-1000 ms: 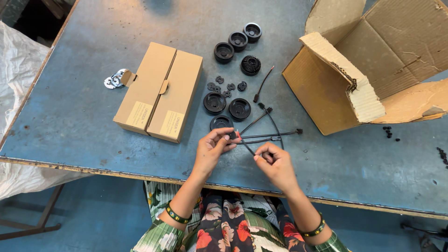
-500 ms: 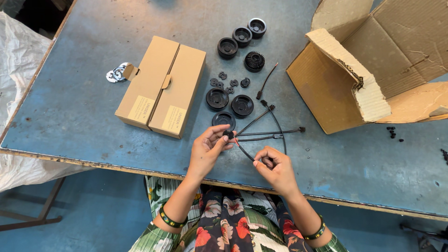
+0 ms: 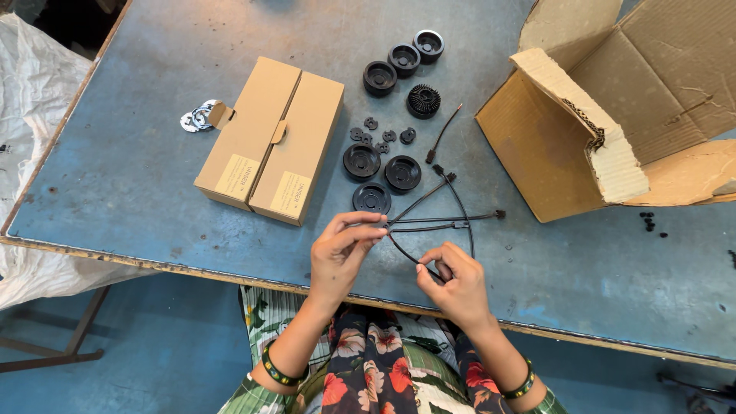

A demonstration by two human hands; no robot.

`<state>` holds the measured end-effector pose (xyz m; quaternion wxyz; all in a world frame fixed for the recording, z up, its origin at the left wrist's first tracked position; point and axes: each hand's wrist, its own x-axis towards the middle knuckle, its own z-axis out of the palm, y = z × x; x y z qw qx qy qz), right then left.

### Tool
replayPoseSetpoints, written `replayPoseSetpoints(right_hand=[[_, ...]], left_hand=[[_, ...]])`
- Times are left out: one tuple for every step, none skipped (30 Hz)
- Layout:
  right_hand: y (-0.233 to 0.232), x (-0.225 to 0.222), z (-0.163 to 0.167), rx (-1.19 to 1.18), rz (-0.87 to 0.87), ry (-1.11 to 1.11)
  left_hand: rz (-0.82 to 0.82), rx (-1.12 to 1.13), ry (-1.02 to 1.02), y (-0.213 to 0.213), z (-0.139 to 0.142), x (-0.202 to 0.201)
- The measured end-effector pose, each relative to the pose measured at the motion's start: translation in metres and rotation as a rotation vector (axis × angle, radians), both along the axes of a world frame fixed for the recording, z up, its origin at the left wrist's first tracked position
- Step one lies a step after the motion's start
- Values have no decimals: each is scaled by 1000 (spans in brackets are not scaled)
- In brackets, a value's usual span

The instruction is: The person assembles small black circular electronic components by inserting wires into them and placing the finished units into a cardboard box. They also handle white circular parts and small black fasteners, organizing them on the table.

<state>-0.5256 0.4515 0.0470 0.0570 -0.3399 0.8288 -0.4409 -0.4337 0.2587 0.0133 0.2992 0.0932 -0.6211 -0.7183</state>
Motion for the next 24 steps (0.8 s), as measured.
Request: replayPoseSetpoints(right_hand=[[-1,2,1,-4,0,55],[-1,4,3,-8,1,111],[-2,5,3,-20,-4,123],[-2,7,4,-33,-9,136],[-2,8,4,-46,-13,149],[-2,8,3,-58,-4,178],[-1,9,2,-69,5,207],[0,9,1,-80,14,236],[1,10,0,-89,18,245],[1,10,-1,-99,21,254],[2,11,-3,-108,25,263],[3,11,-4,-114,25,269],[4,12,-5,-121,23,275],[4,12,-6,-127,21,281],[5,12,-7,-124,33,310],[4,11,-8,-119,45,338],[4,11,-8,-114,58,366],[4,11,-8,-109,60,377],[3,10,-7,-104,63,388],[2,10,-6,-100,65,400],[1,10,-5,-92,68,402],[0,11,-3,-83,72,404],[0,11,0,-74,74,406],[-1,12,2,-57,54,343]], left_hand=[[15,-26,27,1,3,1],[29,-53,53,1,5,3],[44,-79,79,1,7,4],[73,-134,87,1,8,5],[102,-188,96,1,10,7],[131,-243,104,1,11,8],[143,-260,113,1,12,9],[155,-275,123,1,13,10],[167,-291,133,1,14,10],[171,-296,134,1,15,11],[174,-302,136,1,16,11],[178,-308,137,2,17,11],[181,-316,140,2,18,11],[184,-324,144,2,19,11],[187,-332,147,2,19,11],[186,-341,152,1,20,12],[185,-351,157,1,21,12],[184,-361,162,0,21,12],[186,-367,161,0,22,13],[187,-375,162,-1,23,13],[188,-382,163,-1,23,13],[156,-333,86,-2,24,13],[123,-283,9,-3,25,13],[89,-234,-67,-4,26,14]])
